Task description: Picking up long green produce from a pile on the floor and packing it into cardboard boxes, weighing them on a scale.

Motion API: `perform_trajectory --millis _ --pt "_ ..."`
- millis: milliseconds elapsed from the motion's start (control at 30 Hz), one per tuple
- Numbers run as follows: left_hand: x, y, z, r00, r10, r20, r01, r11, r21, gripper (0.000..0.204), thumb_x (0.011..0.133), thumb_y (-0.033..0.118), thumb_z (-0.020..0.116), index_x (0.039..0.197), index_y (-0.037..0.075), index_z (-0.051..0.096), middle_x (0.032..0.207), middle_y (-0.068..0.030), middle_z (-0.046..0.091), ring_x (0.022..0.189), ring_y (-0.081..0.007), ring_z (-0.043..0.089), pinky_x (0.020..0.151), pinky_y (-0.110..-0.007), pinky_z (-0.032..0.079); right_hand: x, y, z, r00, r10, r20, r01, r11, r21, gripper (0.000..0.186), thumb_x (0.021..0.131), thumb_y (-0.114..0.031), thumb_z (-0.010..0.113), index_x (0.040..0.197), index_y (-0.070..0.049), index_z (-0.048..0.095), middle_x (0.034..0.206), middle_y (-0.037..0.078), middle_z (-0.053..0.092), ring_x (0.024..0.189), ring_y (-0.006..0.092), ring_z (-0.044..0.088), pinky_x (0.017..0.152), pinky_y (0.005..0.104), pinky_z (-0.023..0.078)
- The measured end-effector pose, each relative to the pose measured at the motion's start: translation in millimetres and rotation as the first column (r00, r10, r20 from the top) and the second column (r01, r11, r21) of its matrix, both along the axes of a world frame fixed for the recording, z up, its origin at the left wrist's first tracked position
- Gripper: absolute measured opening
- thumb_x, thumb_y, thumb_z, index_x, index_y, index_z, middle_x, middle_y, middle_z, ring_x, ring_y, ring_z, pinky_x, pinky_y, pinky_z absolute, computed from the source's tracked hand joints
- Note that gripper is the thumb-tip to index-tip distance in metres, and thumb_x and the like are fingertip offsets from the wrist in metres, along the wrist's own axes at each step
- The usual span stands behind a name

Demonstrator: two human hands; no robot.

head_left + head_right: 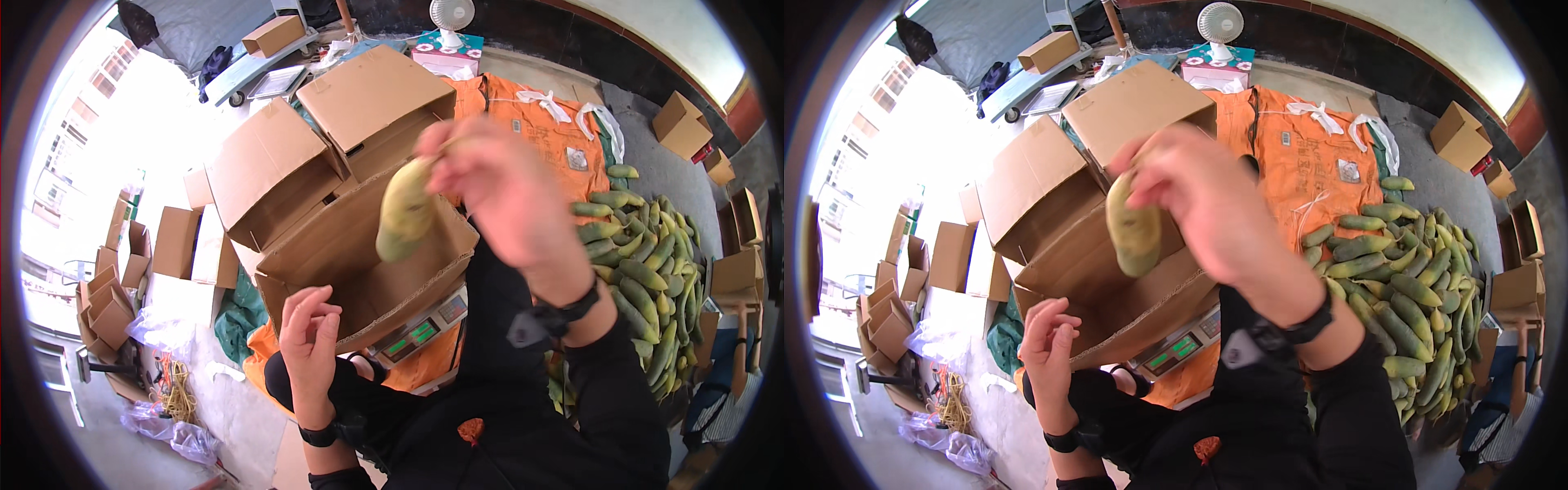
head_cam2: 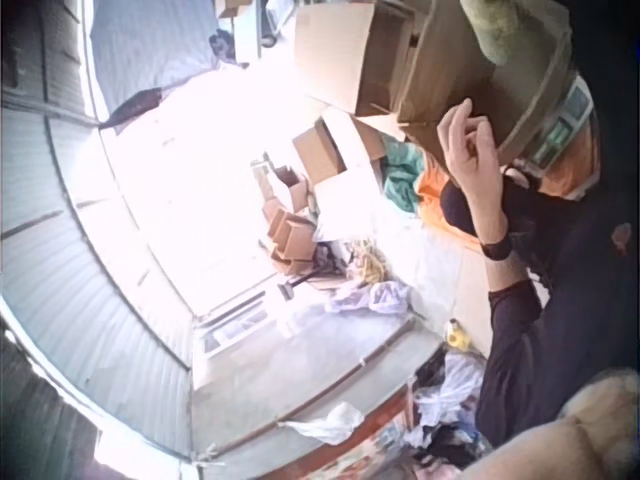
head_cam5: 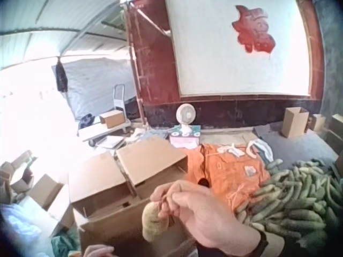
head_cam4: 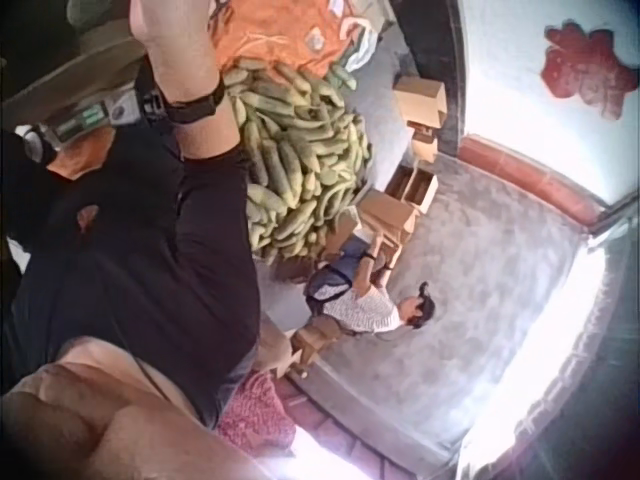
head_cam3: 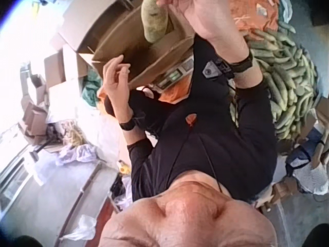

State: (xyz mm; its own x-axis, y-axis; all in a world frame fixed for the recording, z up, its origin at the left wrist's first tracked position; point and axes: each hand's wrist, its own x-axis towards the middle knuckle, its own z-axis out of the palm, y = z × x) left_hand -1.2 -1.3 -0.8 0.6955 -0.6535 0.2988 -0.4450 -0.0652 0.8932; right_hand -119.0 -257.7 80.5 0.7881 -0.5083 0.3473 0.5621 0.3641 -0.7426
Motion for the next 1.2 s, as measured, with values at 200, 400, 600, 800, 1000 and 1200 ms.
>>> perform_trajectory --millis 200,400,600,800,1000,1200 --pt "-4 -35 4 0.999 -0.041 0.003 0.04 0.989 0.142 0.041 0.085 -0.004 0.062 0.125 0.003 0.059 0.115 -0.0083 0.054 0.079 -0.0106 0.058 0.065 -0.021 0.048 38 57 -92 0.881 -0.464 -0.094 0.223 0.581 -0.783 0.011 0.08 -0.007 0.053 0.072 0.0 0.057 0.106 0.012 0.059 0.093 0.0285 0.052 0.084 0.0385 0.044" --pt "5 -45 -24 0.977 -0.184 -0.106 0.212 0.877 0.431 0.009 0.083 -0.001 0.06 0.091 -0.005 0.062 0.075 -0.0106 0.059 0.068 -0.0181 0.055 0.064 -0.031 0.047 27 84 -116 0.87 -0.464 -0.168 0.068 0.449 -0.891 0.008 0.075 -0.008 0.059 0.077 -0.002 0.064 0.095 0.006 0.061 0.097 0.026 0.052 0.079 0.0399 0.042" --pt "13 -56 -44 0.968 -0.181 -0.174 0.242 0.853 0.462 0.008 0.086 0.001 0.056 0.086 -0.005 0.061 0.073 -0.0123 0.061 0.066 -0.0199 0.057 0.065 -0.03 0.048 10 68 -125 0.824 -0.554 -0.123 0.145 0.415 -0.898 0.009 0.082 -0.015 0.063 0.08 -0.006 0.063 0.094 0.005 0.06 0.096 0.0254 0.053 0.079 0.0394 0.042" --pt "13 -61 -37 0.961 -0.236 -0.143 0.275 0.781 0.56 0.017 0.09 0.006 0.055 0.096 -0.003 0.068 0.081 -0.0135 0.068 0.073 -0.0201 0.064 0.069 -0.031 0.05 -39 27 -109 0.812 -0.583 -0.014 0.381 0.549 -0.744 0.005 0.085 -0.009 0.065 0.082 -0.007 0.062 0.089 0.006 0.062 0.086 0.025 0.057 0.077 0.0347 0.046" --pt "22 -57 -36 0.954 -0.252 -0.16 0.296 0.731 0.615 0.019 0.089 0.01 0.056 0.096 -0.002 0.069 0.081 -0.0158 0.07 0.073 -0.0229 0.066 0.071 -0.032 0.05 -98 -12 -138 0.664 -0.712 -0.227 0.44 0.618 -0.652 0.007 0.087 -0.009 0.062 0.084 -0.003 0.061 0.083 0.006 0.062 0.077 0.0204 0.058 0.069 0.0313 0.045" --pt "54 -24 -37 0.971 -0.22 -0.095 0.206 0.557 0.805 0.02 0.086 0.014 0.059 0.09 -0.003 0.07 0.07 -0.013 0.065 0.063 -0.0199 0.06 0.062 -0.031 0.048 -152 -41 -201 0.422 -0.736 -0.529 0.396 0.674 -0.623 0.011 0.088 -0.011 0.063 0.088 0.0 0.063 0.08 0.007 0.062 0.07 0.0168 0.059 0.065 0.0292 0.046"
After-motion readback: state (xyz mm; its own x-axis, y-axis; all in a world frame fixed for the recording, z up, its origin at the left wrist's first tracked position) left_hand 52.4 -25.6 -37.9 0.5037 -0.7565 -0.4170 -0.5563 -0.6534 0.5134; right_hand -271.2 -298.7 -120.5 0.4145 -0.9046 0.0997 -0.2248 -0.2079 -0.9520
